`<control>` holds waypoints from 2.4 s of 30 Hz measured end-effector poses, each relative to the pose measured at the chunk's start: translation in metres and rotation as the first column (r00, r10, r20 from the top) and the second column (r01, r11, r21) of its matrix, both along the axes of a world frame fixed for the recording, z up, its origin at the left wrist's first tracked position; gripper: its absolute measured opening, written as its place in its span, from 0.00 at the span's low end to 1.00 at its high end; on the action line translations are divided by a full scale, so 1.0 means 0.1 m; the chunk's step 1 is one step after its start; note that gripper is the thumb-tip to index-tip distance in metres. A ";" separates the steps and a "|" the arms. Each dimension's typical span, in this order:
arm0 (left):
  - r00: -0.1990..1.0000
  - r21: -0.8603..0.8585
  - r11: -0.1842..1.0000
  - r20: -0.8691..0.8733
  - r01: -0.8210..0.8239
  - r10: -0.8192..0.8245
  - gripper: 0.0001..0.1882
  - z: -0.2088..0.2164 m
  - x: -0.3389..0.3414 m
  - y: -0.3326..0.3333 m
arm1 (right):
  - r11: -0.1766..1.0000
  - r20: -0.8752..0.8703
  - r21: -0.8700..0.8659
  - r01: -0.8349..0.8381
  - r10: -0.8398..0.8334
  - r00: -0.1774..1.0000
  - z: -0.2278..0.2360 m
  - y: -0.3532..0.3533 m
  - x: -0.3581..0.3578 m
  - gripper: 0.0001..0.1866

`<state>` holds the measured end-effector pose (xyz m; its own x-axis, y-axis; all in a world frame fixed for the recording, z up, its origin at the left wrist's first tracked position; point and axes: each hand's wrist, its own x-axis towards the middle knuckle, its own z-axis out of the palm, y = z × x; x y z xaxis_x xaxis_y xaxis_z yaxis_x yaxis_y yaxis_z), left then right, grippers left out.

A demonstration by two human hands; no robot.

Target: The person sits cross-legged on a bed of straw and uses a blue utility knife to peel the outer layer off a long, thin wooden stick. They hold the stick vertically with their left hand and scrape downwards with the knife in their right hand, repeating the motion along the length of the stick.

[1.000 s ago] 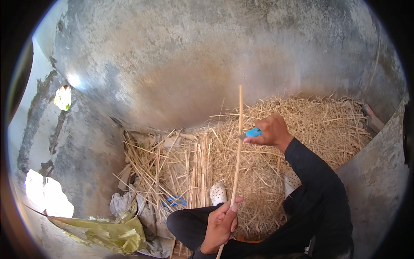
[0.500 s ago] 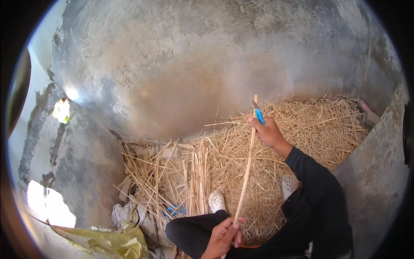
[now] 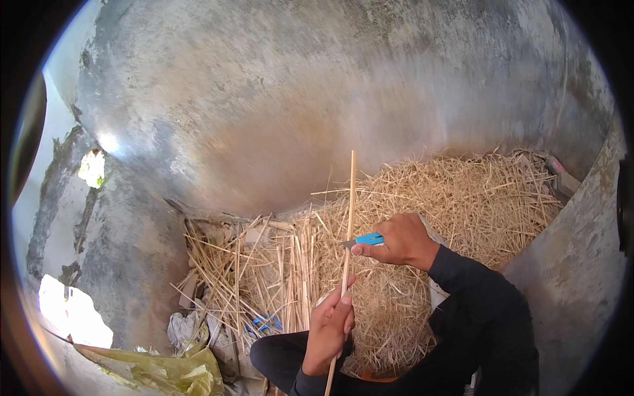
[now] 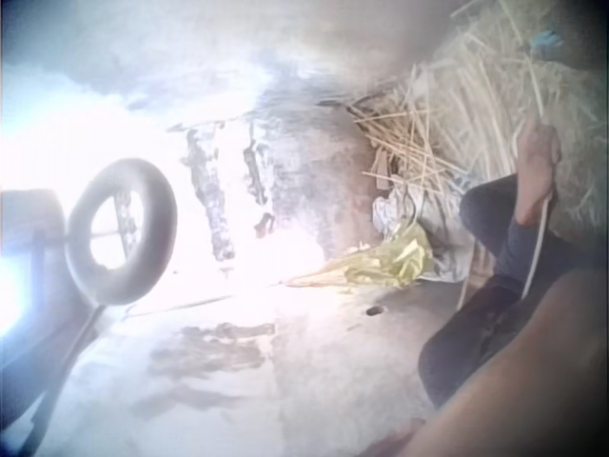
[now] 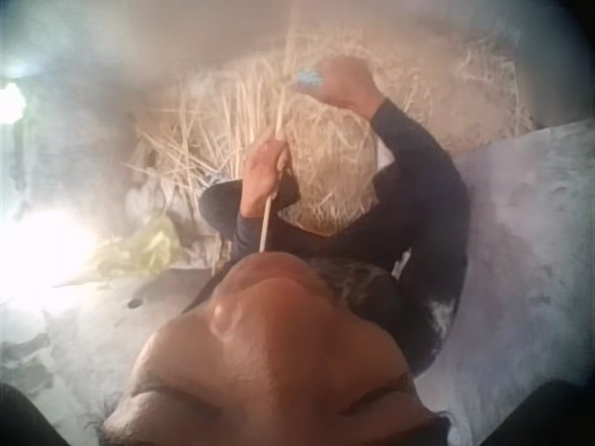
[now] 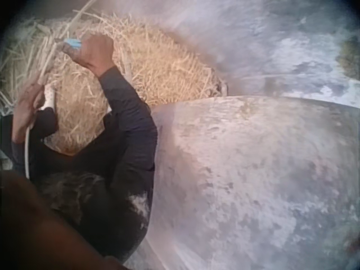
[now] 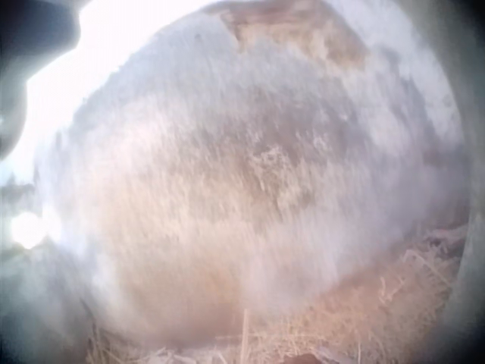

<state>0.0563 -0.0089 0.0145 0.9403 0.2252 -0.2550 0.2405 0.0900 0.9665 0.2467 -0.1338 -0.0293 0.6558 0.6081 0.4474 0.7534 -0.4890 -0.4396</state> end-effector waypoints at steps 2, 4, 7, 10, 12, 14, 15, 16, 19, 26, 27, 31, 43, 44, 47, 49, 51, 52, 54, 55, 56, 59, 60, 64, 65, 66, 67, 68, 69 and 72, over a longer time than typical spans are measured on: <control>1.000 0.055 0.998 0.002 -0.015 0.015 0.23 0.00 -0.03 -0.01 | 1.000 0.071 -0.026 0.003 -0.001 0.997 0.01 0.00 0.01 0.40; 0.999 0.063 0.998 0.021 -0.031 0.029 0.22 -0.05 -0.11 -0.04 | 0.999 0.174 0.038 0.002 -0.009 0.985 -0.04 0.04 0.06 0.40; 0.999 0.039 0.999 0.048 -0.026 0.024 0.21 -0.07 -0.12 -0.03 | 0.998 0.268 0.068 0.006 -0.024 0.963 -0.12 0.07 0.18 0.40; 0.999 0.042 0.999 0.031 -0.024 0.023 0.21 -0.07 -0.16 -0.03 | 0.993 0.353 0.111 -0.030 -0.011 0.936 -0.17 0.11 0.24 0.40; 1.000 0.036 0.999 0.006 -0.015 0.015 0.21 -0.04 -0.21 -0.05 | 0.995 0.327 0.100 0.018 -0.050 0.944 -0.21 0.14 0.33 0.41; 0.999 0.009 1.000 -0.034 -0.005 0.005 0.22 -0.01 -0.28 -0.08 | 0.989 0.207 0.014 0.150 -0.149 0.967 -0.28 0.15 0.51 0.42; 0.998 -0.017 1.000 -0.059 -0.001 0.000 0.22 -0.01 -0.32 -0.12 | 0.977 0.239 0.110 0.183 -0.205 0.949 -0.22 0.08 0.64 0.43; 0.997 -0.044 0.999 -0.083 0.003 -0.007 0.22 -0.03 -0.36 -0.14 | 0.983 0.243 0.104 0.152 -0.173 0.954 -0.23 0.06 0.64 0.42; 0.998 -0.036 0.998 -0.046 -0.045 0.044 0.21 -0.15 -0.43 -0.11 | 0.995 0.310 0.054 0.087 -0.099 0.945 -0.21 0.08 0.65 0.40; 0.962 -0.010 0.996 -0.260 -0.091 0.085 0.15 -0.27 -0.85 -0.22 | 0.755 -0.150 0.000 0.656 -0.649 0.746 -0.31 -0.52 1.41 0.43; 0.981 -0.103 0.990 -0.179 -0.096 0.077 0.16 -0.25 -0.82 -0.14 | 0.761 -0.187 -0.040 0.648 -0.643 0.743 -0.35 -0.56 1.33 0.43; 0.986 -0.184 0.979 -0.154 -0.090 0.061 0.23 -0.04 -0.48 0.00 | 0.962 -0.243 0.008 0.274 -0.264 0.933 -0.29 -0.10 0.78 0.42; 0.999 -0.029 0.999 -0.015 -0.032 0.031 0.24 -0.14 -0.36 0.01 | 0.995 -0.007 -0.039 0.088 -0.088 0.996 -0.11 0.07 0.26 0.42; 0.999 0.016 0.999 -0.028 -0.039 0.039 0.24 -0.14 -0.36 0.04 | 0.997 -0.047 -0.076 0.024 -0.028 0.999 -0.10 0.06 0.20 0.42; 0.998 0.126 0.991 -0.043 -0.049 0.055 0.23 -0.08 -0.36 0.06 | 0.986 -0.088 -0.133 -0.097 0.086 0.992 -0.04 0.08 -0.01 0.41; 0.996 0.208 0.976 -0.048 -0.057 0.069 0.23 -0.09 -0.41 0.06 | 0.990 -0.001 -0.124 -0.073 0.074 0.997 -0.05 0.11 -0.01 0.41; 0.997 0.344 0.936 0.050 -0.074 0.060 0.20 -0.12 -0.49 0.00 | 0.998 0.008 -0.050 0.027 -0.026 1.000 -0.11 0.09 0.21 0.41; 0.994 0.405 0.911 0.100 -0.083 0.046 0.19 -0.12 -0.50 -0.01 | 0.997 0.013 -0.016 0.082 -0.082 0.997 -0.13 0.08 0.29 0.41; 0.999 0.363 0.931 -0.027 -0.034 0.047 0.20 -0.08 -0.53 0.03 | 0.998 -0.016 -0.060 0.028 -0.029 0.999 -0.14 0.10 0.23 0.41; 0.999 0.374 0.926 -0.009 -0.044 0.052 0.20 -0.08 -0.54 0.03 | 0.995 -0.043 -0.098 -0.027 0.023 0.999 -0.10 0.13 0.11 0.41; 0.998 0.384 0.922 0.008 -0.055 0.056 0.20 -0.08 -0.54 0.04 | 0.987 -0.073 -0.134 -0.083 0.074 0.995 -0.07 0.15 -0.01 0.41; 0.999 0.471 0.880 0.023 -0.054 0.049 0.20 -0.06 -0.55 -0.01 | 0.993 0.022 -0.107 -0.048 0.051 0.998 -0.06 0.15 0.02 0.41; 0.998 0.462 0.886 -0.009 -0.045 0.055 0.20 -0.03 -0.58 -0.04 | 0.994 0.028 -0.106 -0.018 0.021 0.999 -0.11 0.16 0.10 0.42; 0.999 0.504 0.863 -0.018 -0.023 0.037 0.21 -0.01 -0.56 -0.05 | 0.992 0.012 -0.044 0.119 -0.118 0.993 -0.08 0.04 0.49 0.42; 1.000 0.535 0.845 0.001 -0.023 0.026 0.22 -0.03 -0.56 -0.03 | 0.990 -0.012 -0.022 0.137 -0.138 0.990 -0.07 0.04 0.45 0.43; 0.999 0.513 0.858 -0.025 -0.019 0.038 0.22 0.01 -0.54 0.00 | 0.995 0.004 -0.035 0.096 -0.095 0.995 -0.07 0.07 0.38 0.43; 0.997 0.488 0.873 -0.057 -0.012 0.046 0.22 0.06 -0.51 0.03 | 0.997 0.013 -0.053 0.056 -0.056 0.998 -0.09 0.11 0.27 0.43; 0.995 0.462 0.887 -0.089 -0.006 0.053 0.22 0.09 -0.50 0.03 | 0.997 0.022 -0.072 0.017 -0.015 1.000 -0.10 0.12 0.20 0.44; 0.990 0.452 0.892 -0.115 -0.019 0.079 0.22 0.10 -0.53 0.02 | 0.999 0.033 -0.044 0.001 0.001 0.999 -0.09 0.14 0.17 0.44; 0.991 0.519 0.851 -0.131 0.075 -0.007 0.22 0.07 -0.61 -0.02 | 0.999 0.047 0.019 0.040 -0.040 0.998 -0.10 0.12 0.22 0.45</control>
<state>-0.0043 -0.0111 0.0213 0.9216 0.3187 -0.2216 0.3494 -0.4323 0.8313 0.2686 -0.1217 -0.0392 0.6572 0.5734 0.4892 0.7536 -0.5114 -0.4129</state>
